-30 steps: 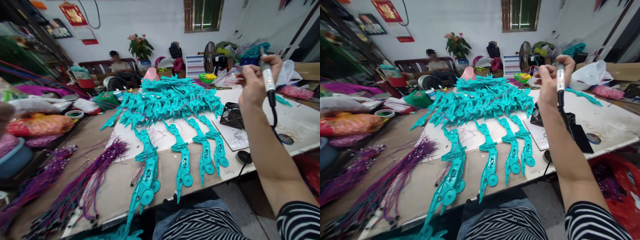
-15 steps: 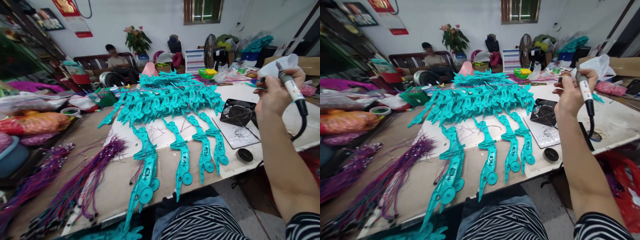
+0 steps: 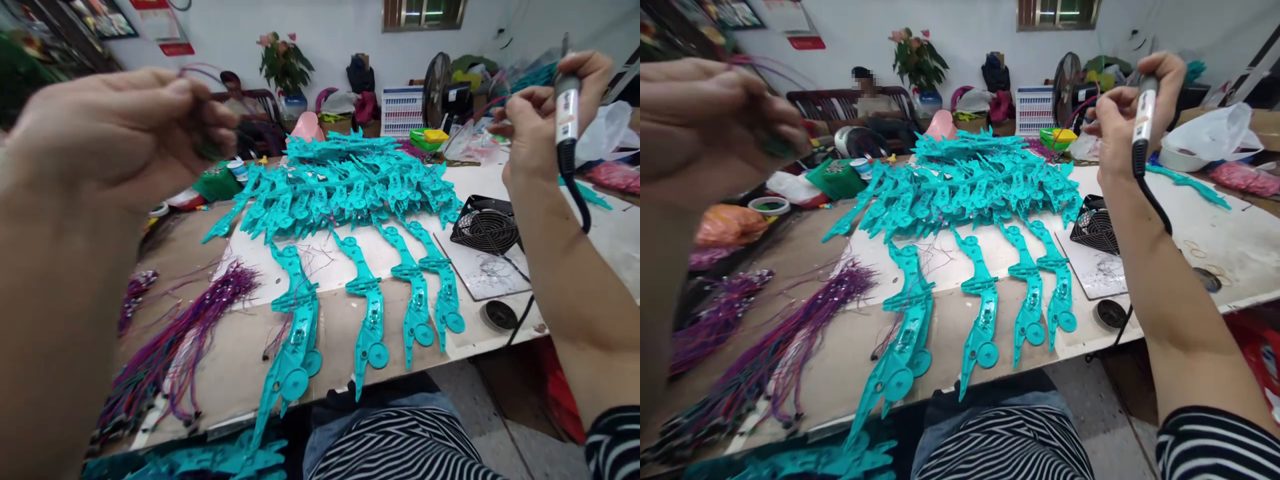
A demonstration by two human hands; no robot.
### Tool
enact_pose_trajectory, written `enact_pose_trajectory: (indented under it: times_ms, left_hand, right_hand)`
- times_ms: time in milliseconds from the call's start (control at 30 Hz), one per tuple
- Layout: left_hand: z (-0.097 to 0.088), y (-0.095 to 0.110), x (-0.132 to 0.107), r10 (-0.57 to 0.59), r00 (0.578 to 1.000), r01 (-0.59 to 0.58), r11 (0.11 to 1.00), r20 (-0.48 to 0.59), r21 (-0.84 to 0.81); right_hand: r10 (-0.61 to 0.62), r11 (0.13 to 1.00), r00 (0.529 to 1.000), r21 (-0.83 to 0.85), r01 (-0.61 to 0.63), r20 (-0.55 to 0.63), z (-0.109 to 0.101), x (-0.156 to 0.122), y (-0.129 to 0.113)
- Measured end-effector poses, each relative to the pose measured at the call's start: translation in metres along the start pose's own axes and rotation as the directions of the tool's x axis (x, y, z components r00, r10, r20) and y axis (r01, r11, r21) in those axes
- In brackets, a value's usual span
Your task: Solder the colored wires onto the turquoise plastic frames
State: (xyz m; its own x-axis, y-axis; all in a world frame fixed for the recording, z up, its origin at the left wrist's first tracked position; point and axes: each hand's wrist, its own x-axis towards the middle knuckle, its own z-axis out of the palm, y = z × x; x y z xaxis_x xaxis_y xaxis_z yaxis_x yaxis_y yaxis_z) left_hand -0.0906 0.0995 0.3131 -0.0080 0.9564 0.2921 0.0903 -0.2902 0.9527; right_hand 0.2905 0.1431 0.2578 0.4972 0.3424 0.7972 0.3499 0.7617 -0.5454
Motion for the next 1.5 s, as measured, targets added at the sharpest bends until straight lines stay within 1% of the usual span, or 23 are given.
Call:
enact_pose_trajectory:
  times_ms: [67, 133, 167, 200, 267, 300, 333, 400, 433, 467, 500, 567, 633, 700, 833, 900, 967, 1100, 1167, 1233, 1300, 1400, 1500]
  left_hand:
    - [0.026, 0.002, 0.002, 0.05, 0.994, -0.045, 0.998, 0.099, -0.053]
    - [0.037, -0.014, -0.002, 0.009, 0.989, 0.004, 0.996, 0.145, -0.089]
    - [0.039, -0.028, -0.006, -0.038, 0.987, 0.052, 0.995, 0.159, -0.09]
    - [0.039, -0.045, -0.013, -0.094, 0.979, 0.11, 0.99, 0.18, -0.083]
    - [0.037, -0.084, -0.033, -0.226, 0.944, 0.242, 0.969, 0.242, -0.041]
    - [0.035, -0.103, -0.044, -0.3, 0.912, 0.317, 0.948, 0.278, -0.017]
    - [0.033, -0.12, -0.057, -0.368, 0.874, 0.384, 0.923, 0.317, 0.011]
    - [0.029, -0.146, -0.08, -0.479, 0.787, 0.493, 0.867, 0.388, 0.07]
    - [0.028, -0.155, -0.089, -0.511, 0.753, 0.523, 0.847, 0.414, 0.094]
    - [0.027, -0.161, -0.097, -0.532, 0.731, 0.542, 0.833, 0.428, 0.111]
    - [0.026, -0.165, -0.102, -0.544, 0.72, 0.552, 0.825, 0.432, 0.118]
    - [0.025, -0.167, -0.109, -0.559, 0.716, 0.569, 0.814, 0.418, 0.115]
    - [0.026, -0.166, -0.112, -0.577, 0.717, 0.595, 0.799, 0.391, 0.087]
    - [0.028, -0.163, -0.114, -0.583, 0.724, 0.614, 0.788, 0.368, 0.041]
    - [0.03, -0.156, -0.124, -0.554, 0.76, 0.591, 0.806, 0.341, -0.008]
    - [0.029, -0.155, -0.131, -0.559, 0.744, 0.596, 0.803, 0.366, 0.013]
    - [0.028, -0.156, -0.138, -0.579, 0.713, 0.619, 0.785, 0.395, 0.033]
    - [0.027, -0.165, -0.145, -0.611, 0.696, 0.651, 0.759, 0.377, 0.03]
    - [0.027, -0.169, -0.146, -0.624, 0.691, 0.661, 0.749, 0.366, 0.028]
    - [0.027, -0.173, -0.145, -0.632, 0.689, 0.669, 0.743, 0.353, 0.023]
    - [0.027, -0.175, -0.143, -0.633, 0.702, 0.668, 0.744, 0.326, 0.007]
    - [0.029, -0.18, -0.137, -0.621, 0.74, 0.65, 0.759, 0.258, -0.035]
    - [0.036, -0.188, -0.129, -0.598, 0.777, 0.622, 0.777, 0.199, -0.093]
  right_hand:
    - [-0.041, 0.999, 0.997, 0.012, 0.04, 0.065, -0.002, -0.009, -0.002]
    - [-0.058, 0.998, 0.99, 0.031, 0.055, 0.126, -0.016, -0.04, -0.007]
    - [-0.035, 0.999, 0.985, -0.004, 0.036, 0.171, -0.028, -0.063, -0.011]
    - [0.023, 0.995, 0.974, -0.104, 0.0, 0.227, -0.042, -0.09, -0.015]
    - [0.125, 0.928, 0.934, -0.371, 0.009, 0.335, -0.075, -0.145, -0.024]
    - [0.17, 0.871, 0.887, -0.486, 0.068, 0.429, -0.091, -0.171, -0.028]
    - [0.217, 0.829, 0.817, -0.542, 0.135, 0.534, -0.106, -0.193, -0.031]
    - [0.223, 0.824, 0.663, -0.501, 0.264, 0.715, -0.129, -0.222, -0.037]
    - [0.211, 0.823, 0.605, -0.474, 0.313, 0.767, -0.135, -0.23, -0.039]
    - [0.195, 0.817, 0.579, -0.457, 0.35, 0.792, -0.138, -0.233, -0.041]
    - [0.18, 0.806, 0.583, -0.458, 0.374, 0.792, -0.137, -0.232, -0.043]
    - [0.135, 0.798, 0.655, -0.474, 0.373, 0.744, -0.128, -0.226, -0.044]
    - [0.111, 0.826, 0.724, -0.468, 0.313, 0.681, -0.11, -0.218, -0.043]
    - [0.118, 0.875, 0.743, -0.422, 0.236, 0.659, -0.086, -0.215, -0.037]
    - [0.198, 0.937, 0.678, -0.34, 0.081, 0.708, -0.033, -0.221, -0.001]
    - [0.247, 0.941, 0.639, -0.337, 0.021, 0.729, -0.008, -0.225, 0.025]
    - [0.27, 0.94, 0.598, -0.341, 0.006, 0.755, 0.013, -0.228, 0.052]
    - [0.307, 0.946, 0.452, -0.322, -0.046, 0.838, 0.046, -0.232, 0.091]
    - [0.312, 0.947, 0.41, -0.313, -0.067, 0.857, 0.059, -0.236, 0.103]
    - [0.317, 0.947, 0.399, -0.312, -0.079, 0.86, 0.069, -0.241, 0.112]
    - [0.331, 0.942, 0.407, -0.32, -0.098, 0.851, 0.074, -0.245, 0.117]
    - [0.354, 0.935, 0.439, -0.327, -0.139, 0.826, 0.075, -0.245, 0.119]
    - [0.383, 0.923, 0.479, -0.304, -0.236, 0.79, 0.071, -0.235, 0.116]
